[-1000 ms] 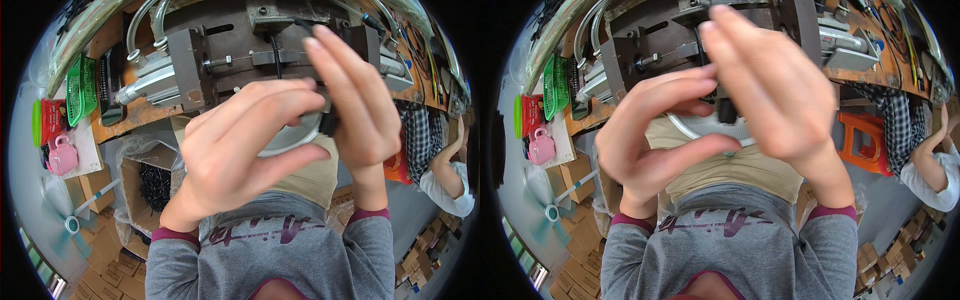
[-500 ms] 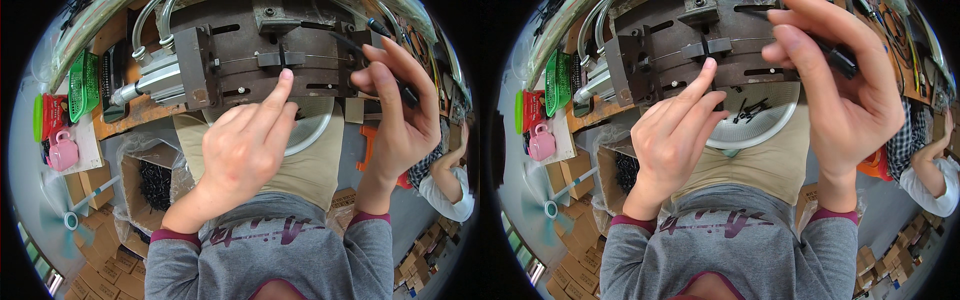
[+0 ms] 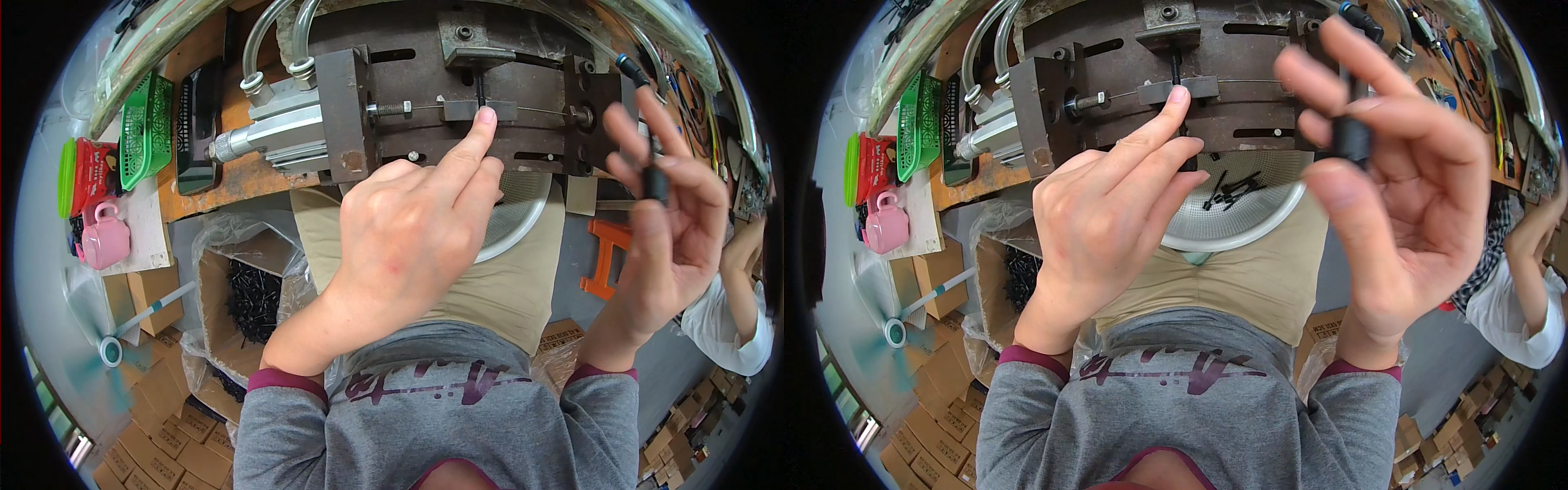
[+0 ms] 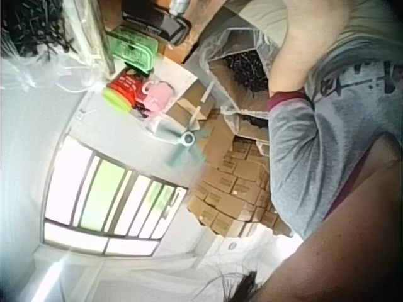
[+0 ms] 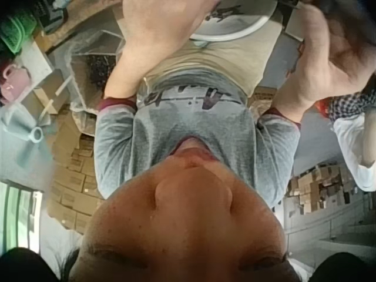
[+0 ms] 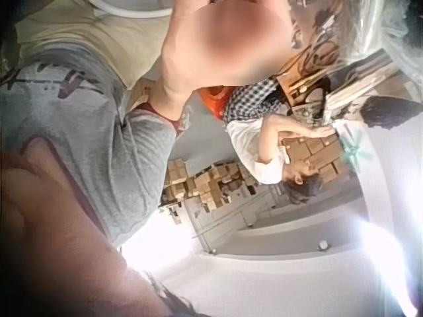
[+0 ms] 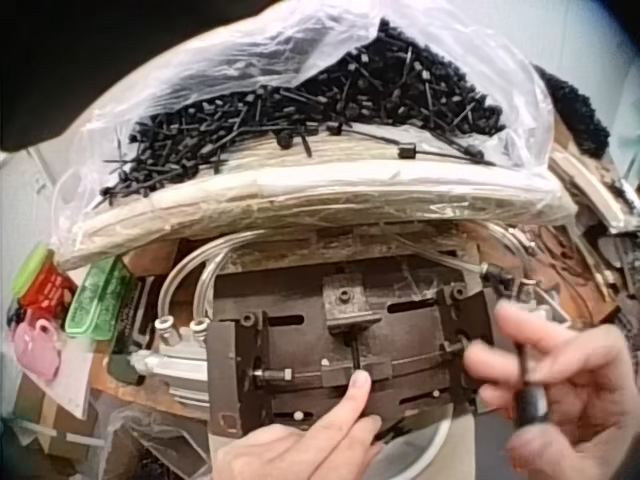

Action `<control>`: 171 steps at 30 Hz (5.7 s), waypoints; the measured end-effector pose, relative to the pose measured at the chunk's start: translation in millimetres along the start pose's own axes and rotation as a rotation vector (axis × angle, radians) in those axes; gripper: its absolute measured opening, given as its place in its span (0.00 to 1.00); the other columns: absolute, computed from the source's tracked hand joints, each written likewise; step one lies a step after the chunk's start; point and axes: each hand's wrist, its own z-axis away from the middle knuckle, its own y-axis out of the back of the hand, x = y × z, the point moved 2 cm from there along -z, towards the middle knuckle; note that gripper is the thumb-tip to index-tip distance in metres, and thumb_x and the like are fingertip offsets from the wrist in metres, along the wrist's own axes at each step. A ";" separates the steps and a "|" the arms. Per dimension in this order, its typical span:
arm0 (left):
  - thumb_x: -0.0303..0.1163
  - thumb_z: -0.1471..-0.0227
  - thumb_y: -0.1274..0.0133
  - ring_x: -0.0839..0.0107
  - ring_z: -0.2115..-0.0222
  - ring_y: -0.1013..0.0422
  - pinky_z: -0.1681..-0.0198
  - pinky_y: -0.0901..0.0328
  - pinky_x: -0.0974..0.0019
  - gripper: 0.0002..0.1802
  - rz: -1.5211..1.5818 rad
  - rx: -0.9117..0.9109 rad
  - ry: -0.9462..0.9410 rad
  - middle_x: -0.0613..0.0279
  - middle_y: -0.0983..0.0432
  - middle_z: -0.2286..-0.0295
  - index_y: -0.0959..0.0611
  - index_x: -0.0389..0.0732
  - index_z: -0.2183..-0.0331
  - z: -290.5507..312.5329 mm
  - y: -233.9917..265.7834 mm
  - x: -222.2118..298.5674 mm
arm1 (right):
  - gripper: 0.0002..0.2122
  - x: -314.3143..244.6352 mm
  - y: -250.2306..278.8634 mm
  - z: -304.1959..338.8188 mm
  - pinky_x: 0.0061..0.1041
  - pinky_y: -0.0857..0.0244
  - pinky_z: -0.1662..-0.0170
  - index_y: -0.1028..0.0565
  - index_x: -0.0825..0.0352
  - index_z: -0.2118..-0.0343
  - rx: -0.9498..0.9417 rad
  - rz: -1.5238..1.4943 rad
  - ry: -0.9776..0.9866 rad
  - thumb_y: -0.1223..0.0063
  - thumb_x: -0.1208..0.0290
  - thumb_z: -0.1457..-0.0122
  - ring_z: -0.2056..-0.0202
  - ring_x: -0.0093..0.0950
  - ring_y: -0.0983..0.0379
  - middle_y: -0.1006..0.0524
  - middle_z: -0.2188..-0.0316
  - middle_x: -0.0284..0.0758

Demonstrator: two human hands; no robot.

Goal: Manually assemble small black plastic components using a workbench fixture.

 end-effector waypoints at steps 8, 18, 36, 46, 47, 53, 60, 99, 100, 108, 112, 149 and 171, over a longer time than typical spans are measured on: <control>0.30 0.59 0.31 0.69 0.75 0.22 0.72 0.29 0.69 0.14 0.296 -0.251 0.059 0.56 0.17 0.56 0.14 0.38 0.66 19.9 22.4 5.9 | 0.16 -3.2 -36.6 6.0 0.31 0.26 0.47 0.22 0.74 0.62 -0.242 0.422 0.110 0.32 0.86 0.55 0.48 0.39 0.23 0.23 0.47 0.49; 0.38 0.50 0.36 0.57 0.66 0.20 0.63 0.26 0.58 0.14 0.291 -0.606 0.445 0.55 0.18 0.58 0.13 0.42 0.62 130.9 -87.9 -24.1 | 0.11 2.0 -64.6 10.6 0.23 0.27 0.70 0.21 0.70 0.67 -0.359 0.664 0.146 0.34 0.82 0.54 0.71 0.31 0.19 0.18 0.53 0.41; 0.29 0.49 0.43 0.57 0.68 0.19 0.64 0.25 0.57 0.08 0.257 -0.631 0.385 0.52 0.17 0.67 0.16 0.35 0.68 135.0 -147.7 -82.2 | 0.14 -0.4 -43.0 27.5 0.24 0.28 0.70 0.18 0.70 0.66 -0.393 0.320 0.166 0.28 0.77 0.59 0.70 0.31 0.22 0.18 0.55 0.44; 0.22 0.40 0.44 0.67 0.66 0.20 0.59 0.25 0.67 0.05 1.366 -0.231 1.054 0.50 0.18 0.67 0.21 0.30 0.61 106.6 -0.3 -15.4 | 0.14 22.1 -44.4 73.6 0.22 0.26 0.65 0.19 0.71 0.61 -0.414 0.040 -0.404 0.29 0.74 0.50 0.67 0.26 0.20 0.19 0.63 0.39; 0.22 0.39 0.45 0.67 0.65 0.20 0.58 0.25 0.68 0.06 1.377 -0.223 1.049 0.50 0.18 0.66 0.21 0.30 0.60 104.3 3.7 -10.4 | 0.14 24.1 -49.7 78.5 0.22 0.25 0.64 0.19 0.73 0.60 -0.366 -0.131 -0.524 0.30 0.74 0.49 0.65 0.25 0.20 0.18 0.62 0.39; 0.23 0.37 0.47 0.67 0.65 0.19 0.59 0.24 0.66 0.07 1.503 -0.217 1.061 0.49 0.17 0.67 0.22 0.30 0.59 91.3 13.3 11.8 | 0.07 19.1 -50.5 69.0 0.21 0.22 0.62 0.21 0.77 0.59 -0.251 -0.663 -0.809 0.42 0.84 0.40 0.68 0.26 0.17 0.17 0.67 0.42; 0.24 0.36 0.50 0.58 0.68 0.18 0.61 0.23 0.61 0.11 1.489 -0.383 1.079 0.42 0.17 0.70 0.23 0.28 0.54 82.1 21.8 19.7 | 0.06 14.3 -46.9 61.7 0.18 0.25 0.67 0.20 0.77 0.60 -0.251 -0.671 -0.801 0.42 0.83 0.40 0.72 0.23 0.19 0.17 0.69 0.40; 0.19 0.48 0.44 0.67 0.77 0.22 0.69 0.29 0.70 0.09 0.403 0.068 0.120 0.47 0.15 0.68 0.16 0.29 0.63 34.6 81.6 -29.7 | 0.09 -12.9 -43.8 7.0 0.25 0.33 0.75 0.18 0.73 0.66 -0.393 0.205 0.207 0.34 0.81 0.51 0.79 0.27 0.27 0.20 0.76 0.36; 0.21 0.43 0.48 0.68 0.75 0.22 0.68 0.29 0.70 0.09 0.380 0.125 0.027 0.45 0.16 0.66 0.18 0.28 0.60 19.7 92.5 -33.3 | 0.07 -22.1 -35.2 -10.0 0.22 0.34 0.75 0.18 0.73 0.67 -0.300 0.206 0.272 0.34 0.82 0.51 0.80 0.24 0.28 0.19 0.76 0.35; 0.25 0.47 0.41 0.63 0.59 0.25 0.54 0.31 0.64 0.10 0.092 0.251 -0.074 0.58 0.19 0.62 0.15 0.36 0.60 -139.7 86.3 -86.5 | 0.10 -2.1 13.3 -172.5 0.17 0.38 0.66 0.17 0.63 0.58 -0.110 0.667 0.284 0.37 0.68 0.41 0.68 0.14 0.31 0.20 0.67 0.25; 0.20 0.49 0.46 0.53 0.50 0.29 0.43 0.35 0.57 0.15 0.028 0.097 -0.117 0.50 0.22 0.55 0.16 0.35 0.57 -186.5 53.8 -114.6 | 0.10 20.7 26.5 -203.1 0.30 0.32 0.62 0.21 0.64 0.59 -0.207 1.177 0.270 0.39 0.66 0.41 0.66 0.28 0.25 0.20 0.65 0.35; 0.29 0.60 0.33 0.72 0.76 0.24 0.72 0.31 0.71 0.14 -0.018 -0.064 0.024 0.54 0.20 0.50 0.14 0.38 0.67 -0.8 4.0 6.8 | 0.12 -31.6 15.6 -179.7 0.21 0.30 0.66 0.20 0.74 0.61 -0.279 -0.262 -0.472 0.37 0.70 0.42 0.72 0.24 0.24 0.19 0.71 0.36; 0.22 0.54 0.44 0.48 0.58 0.24 0.50 0.31 0.55 0.15 -0.063 0.167 -0.402 0.46 0.19 0.60 0.15 0.33 0.61 -189.8 28.9 -94.8 | 0.09 1.4 -57.9 11.5 0.22 0.32 0.73 0.24 0.68 0.67 -0.366 0.601 0.263 0.40 0.78 0.54 0.79 0.24 0.28 0.22 0.47 0.45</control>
